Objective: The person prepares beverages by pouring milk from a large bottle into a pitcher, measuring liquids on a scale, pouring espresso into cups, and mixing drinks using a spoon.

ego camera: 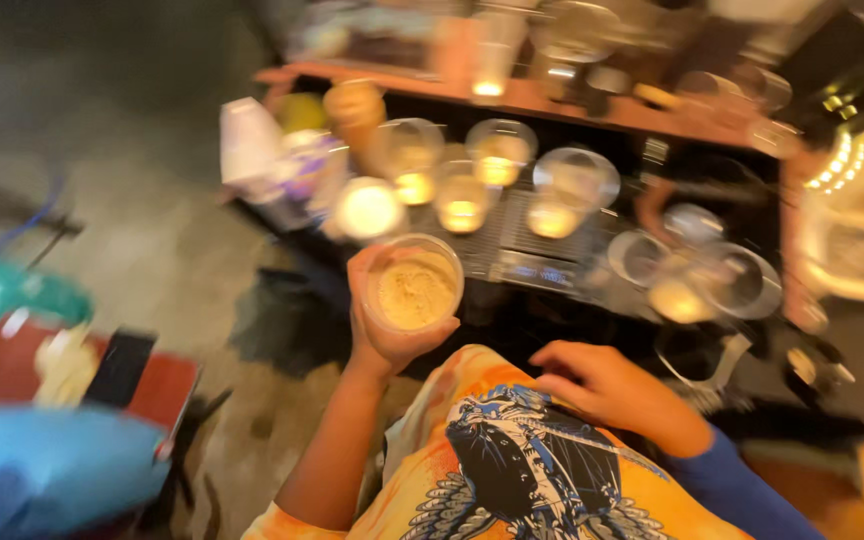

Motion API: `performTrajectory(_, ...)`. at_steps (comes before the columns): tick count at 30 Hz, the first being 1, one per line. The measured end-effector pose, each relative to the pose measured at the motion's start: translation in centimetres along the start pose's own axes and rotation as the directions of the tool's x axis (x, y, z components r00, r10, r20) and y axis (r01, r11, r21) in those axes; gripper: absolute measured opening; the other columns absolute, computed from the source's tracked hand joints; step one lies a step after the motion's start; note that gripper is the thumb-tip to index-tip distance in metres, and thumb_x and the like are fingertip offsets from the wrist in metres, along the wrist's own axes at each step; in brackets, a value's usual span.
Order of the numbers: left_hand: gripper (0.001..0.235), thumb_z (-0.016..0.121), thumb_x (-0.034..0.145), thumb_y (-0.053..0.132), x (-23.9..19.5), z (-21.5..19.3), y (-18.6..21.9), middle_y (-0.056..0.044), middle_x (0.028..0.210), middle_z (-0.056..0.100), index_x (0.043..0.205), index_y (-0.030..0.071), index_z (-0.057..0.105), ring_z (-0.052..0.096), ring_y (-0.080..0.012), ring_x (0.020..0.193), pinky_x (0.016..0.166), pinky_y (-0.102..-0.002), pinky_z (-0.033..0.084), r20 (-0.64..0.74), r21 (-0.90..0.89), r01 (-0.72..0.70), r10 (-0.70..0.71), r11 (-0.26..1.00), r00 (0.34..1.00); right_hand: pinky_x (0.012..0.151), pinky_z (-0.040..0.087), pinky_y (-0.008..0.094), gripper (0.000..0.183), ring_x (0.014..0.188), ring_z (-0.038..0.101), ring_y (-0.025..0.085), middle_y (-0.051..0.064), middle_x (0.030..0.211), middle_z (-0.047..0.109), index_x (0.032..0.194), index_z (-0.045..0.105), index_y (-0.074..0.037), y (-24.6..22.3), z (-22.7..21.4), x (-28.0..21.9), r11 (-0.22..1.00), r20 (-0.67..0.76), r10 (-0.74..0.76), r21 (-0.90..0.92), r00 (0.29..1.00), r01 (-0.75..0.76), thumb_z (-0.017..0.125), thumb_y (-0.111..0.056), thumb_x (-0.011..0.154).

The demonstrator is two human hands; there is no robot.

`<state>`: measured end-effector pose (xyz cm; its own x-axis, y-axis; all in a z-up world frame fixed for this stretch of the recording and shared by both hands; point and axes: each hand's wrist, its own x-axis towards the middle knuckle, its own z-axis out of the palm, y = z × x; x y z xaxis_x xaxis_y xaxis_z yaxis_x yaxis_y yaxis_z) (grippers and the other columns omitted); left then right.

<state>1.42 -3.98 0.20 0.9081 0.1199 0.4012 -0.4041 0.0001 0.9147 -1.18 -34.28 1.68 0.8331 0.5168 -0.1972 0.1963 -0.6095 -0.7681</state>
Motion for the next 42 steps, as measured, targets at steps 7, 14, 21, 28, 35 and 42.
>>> performTrajectory(7,0.102,0.097,0.065,0.026,2.8,10.2,-0.7,-0.013,0.132,0.060,0.145,0.006,0.037,0.062,-0.0243,0.125,0.111,-0.040,0.053,0.229,-0.171,0.007,0.033,0.985,0.973,0.069,0.051,0.024,0.008,0.075,0.063,0.008,0.001,0.086,0.070,0.102,0.068,-0.004,13.5,-7.1,-13.8,0.954,-0.809,0.282,0.291,0.516,-0.066,0.065,-0.011,0.105)
performTrajectory(14,0.102,0.097,0.065,0.023,4.1,12.2,-1.7,-0.014,0.133,0.058,0.146,0.006,0.037,0.060,-0.0255,0.128,0.114,-0.041,0.050,0.319,-0.130,-0.010,0.051,0.991,0.946,0.071,0.054,0.029,0.012,0.076,0.069,0.015,0.010,0.089,0.071,0.105,0.069,0.000,19.8,-11.3,-16.0,0.898,-0.948,0.193,0.067,0.251,-0.436,0.072,-0.011,0.103)
performTrajectory(21,0.100,0.096,0.064,0.019,5.6,9.9,-2.5,-0.014,0.133,0.059,0.145,0.005,0.038,0.062,-0.0259,0.127,0.113,-0.041,0.051,0.359,-0.073,-0.009,0.035,0.997,0.933,0.074,0.055,0.030,0.011,0.079,0.071,0.017,0.010,0.088,0.072,0.102,0.069,-0.001,19.8,-11.0,-15.6,0.883,-0.955,0.235,0.134,0.178,-0.450,0.070,-0.011,0.105)
performTrajectory(28,0.099,0.095,0.062,0.019,7.7,5.9,-3.7,-0.015,0.135,0.057,0.142,0.004,0.039,0.062,-0.0267,0.127,0.112,-0.042,0.050,0.379,-0.004,-0.047,0.045,0.999,0.924,0.081,0.057,0.039,0.012,0.085,0.072,0.027,0.016,0.088,0.074,0.103,0.075,-0.001,28.5,-10.8,-20.5,0.614,-0.959,0.265,0.086,0.103,-0.784,0.070,-0.012,0.103)
performTrajectory(35,0.099,0.095,0.063,0.021,8.9,5.9,-4.5,-0.015,0.134,0.059,0.142,0.004,0.039,0.063,-0.0269,0.128,0.112,-0.042,0.052,0.421,-0.045,-0.025,0.042,0.999,0.906,0.068,0.057,0.040,0.047,0.067,0.075,0.030,0.022,0.092,0.073,0.127,0.062,0.003,33.1,-8.9,-18.4,0.486,-0.656,0.751,0.470,0.078,-0.737,0.077,-0.020,0.089)
performTrajectory(42,0.100,0.096,0.062,0.023,9.8,8.3,-3.9,-0.014,0.132,0.058,0.142,0.005,0.039,0.063,-0.0251,0.125,0.111,-0.040,0.052,0.418,-0.030,-0.065,0.072,0.997,0.906,0.060,0.054,0.031,0.031,0.069,0.071,0.016,0.011,0.077,0.069,0.082,0.057,0.005,33.8,-6.9,-18.5,0.677,-0.673,0.719,0.626,0.170,-0.386,0.072,-0.016,0.099)
